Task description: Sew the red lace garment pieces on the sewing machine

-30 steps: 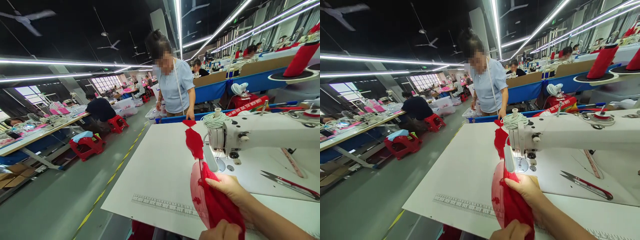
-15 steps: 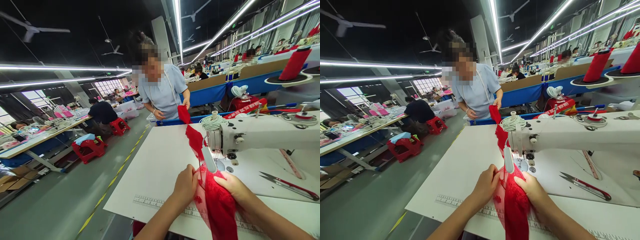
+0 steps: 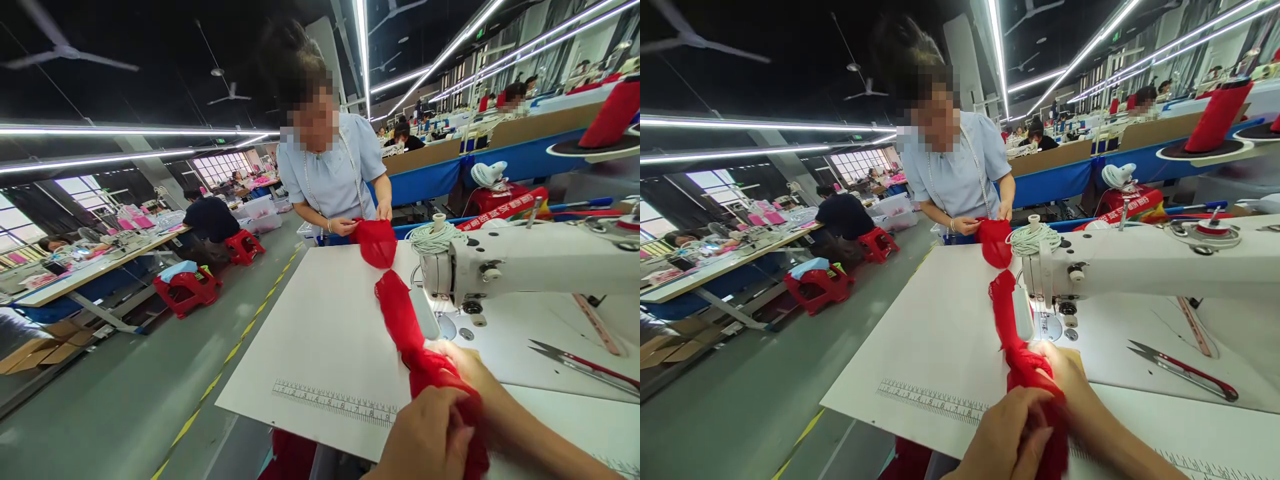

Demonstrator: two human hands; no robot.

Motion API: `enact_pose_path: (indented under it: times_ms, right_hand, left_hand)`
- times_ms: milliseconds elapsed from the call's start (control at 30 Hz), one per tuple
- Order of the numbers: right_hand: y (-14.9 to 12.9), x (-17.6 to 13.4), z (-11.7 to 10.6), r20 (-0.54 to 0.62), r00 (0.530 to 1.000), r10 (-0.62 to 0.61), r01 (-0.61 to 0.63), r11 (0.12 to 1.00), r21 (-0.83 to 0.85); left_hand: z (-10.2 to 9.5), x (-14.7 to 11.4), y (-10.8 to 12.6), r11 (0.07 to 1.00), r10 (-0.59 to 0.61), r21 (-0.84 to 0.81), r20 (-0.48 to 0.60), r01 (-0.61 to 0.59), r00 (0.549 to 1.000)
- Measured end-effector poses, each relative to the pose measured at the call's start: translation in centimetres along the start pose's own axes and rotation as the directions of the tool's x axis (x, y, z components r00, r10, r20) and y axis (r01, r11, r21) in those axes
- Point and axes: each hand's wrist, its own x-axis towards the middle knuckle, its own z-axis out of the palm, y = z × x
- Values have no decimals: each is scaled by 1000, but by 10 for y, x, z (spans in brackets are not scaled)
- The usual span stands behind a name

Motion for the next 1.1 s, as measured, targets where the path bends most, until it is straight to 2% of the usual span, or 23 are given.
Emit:
enact_pose_path:
  times_ms: [67,133,200,300,400,467,600,733,800,867,933,1033,1100]
  right_hand:
    - [-4,0,-5,41,999,-15,17,998,-54]
    - [-7,0,-10,100,994,-45,53,995,-81]
    - [-9,-1,-12,138,988,-70,79,995,-63]
    - [-11,-5,-11,185,980,-72,76,997,-10]
    - [-15,-9,-10,252,967,-39,15,995,95]
    - [-17,-11,-10,274,961,27,-74,984,161]
    - [-18,-12,-14,235,959,157,-203,961,186]
    - [-11,-10,-21,171,975,145,-153,988,36]
    - [-9,-8,-23,112,991,68,-61,996,-64]
    - [-9,-8,-25,55,998,-28,35,991,-127]
    - [-13,-9,-26,82,995,-61,71,989,-127]
    - [-18,-13,-30,186,982,-4,29,991,-129]
    - [-18,-15,-34,134,991,14,23,963,-268]
  left_hand:
    - [-14,7,-4,997,-78,-35,-106,75,991]
    - [-30,23,-8,962,-248,-147,-135,228,959]
    - [-43,41,-9,931,-323,-194,-41,310,946]
    - [-51,58,-5,909,-322,-238,118,342,939]
    - [-47,63,3,905,-282,-276,181,324,942]
    - [-43,62,7,898,-288,-285,193,334,938]
    - [-36,58,7,895,-325,-245,213,372,921]
    - [-33,56,5,924,-324,-177,111,340,939]
    - [-31,55,5,926,-327,-168,97,339,940]
    - [-29,55,5,913,-346,-181,129,365,930]
    - [-26,55,6,896,-365,-204,170,395,915]
    - [-24,55,8,878,-382,-230,193,420,904]
    - [-23,55,11,864,-397,-255,182,433,899]
